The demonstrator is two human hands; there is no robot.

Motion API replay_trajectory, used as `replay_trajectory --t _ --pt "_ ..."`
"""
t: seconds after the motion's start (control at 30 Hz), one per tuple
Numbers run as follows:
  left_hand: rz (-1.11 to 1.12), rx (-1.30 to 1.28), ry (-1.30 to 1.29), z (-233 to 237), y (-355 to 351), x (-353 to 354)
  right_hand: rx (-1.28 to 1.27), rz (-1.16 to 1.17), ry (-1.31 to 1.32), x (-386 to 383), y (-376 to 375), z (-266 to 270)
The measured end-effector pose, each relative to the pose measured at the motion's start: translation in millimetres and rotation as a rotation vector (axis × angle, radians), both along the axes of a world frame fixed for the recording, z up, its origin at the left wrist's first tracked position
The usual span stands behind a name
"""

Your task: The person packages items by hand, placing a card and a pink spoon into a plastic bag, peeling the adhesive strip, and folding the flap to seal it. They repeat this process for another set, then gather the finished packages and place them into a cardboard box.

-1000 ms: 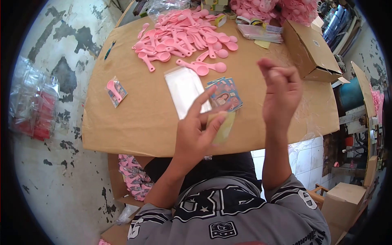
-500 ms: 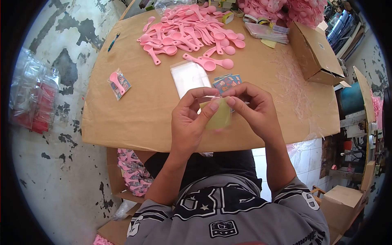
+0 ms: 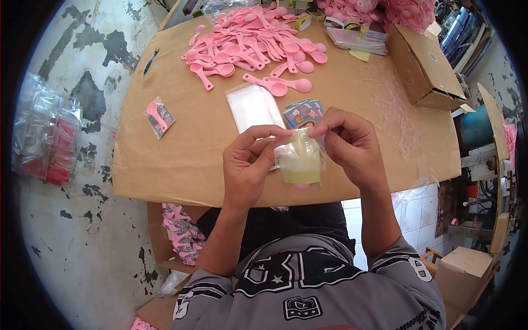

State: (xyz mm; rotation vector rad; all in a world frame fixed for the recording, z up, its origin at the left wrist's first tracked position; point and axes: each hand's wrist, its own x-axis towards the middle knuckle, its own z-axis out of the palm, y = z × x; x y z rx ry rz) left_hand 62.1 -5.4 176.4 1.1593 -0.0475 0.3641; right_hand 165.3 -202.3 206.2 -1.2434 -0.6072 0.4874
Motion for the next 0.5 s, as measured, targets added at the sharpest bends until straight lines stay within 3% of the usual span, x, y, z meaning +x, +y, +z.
replay_trajectory --t 0.13,0.37,0.47,0.5 --pt "-0.033 -0.043 -0.005 -3 2 -1 -0.002 -0.006 -0.194 0 -2 3" --pt "-0.089 -0.125 -0.064 -1 3 -5 -0.061 0.000 -0.192 -2 -5 11" --pt "0.019 0.109 0.020 9 -3 -8 -0.091 -0.075 -0.174 -12 6 11" --pt "-0.007 0.066 0.067 14 -1 -9 -0.046 -0.091 -0.135 -14 9 14"
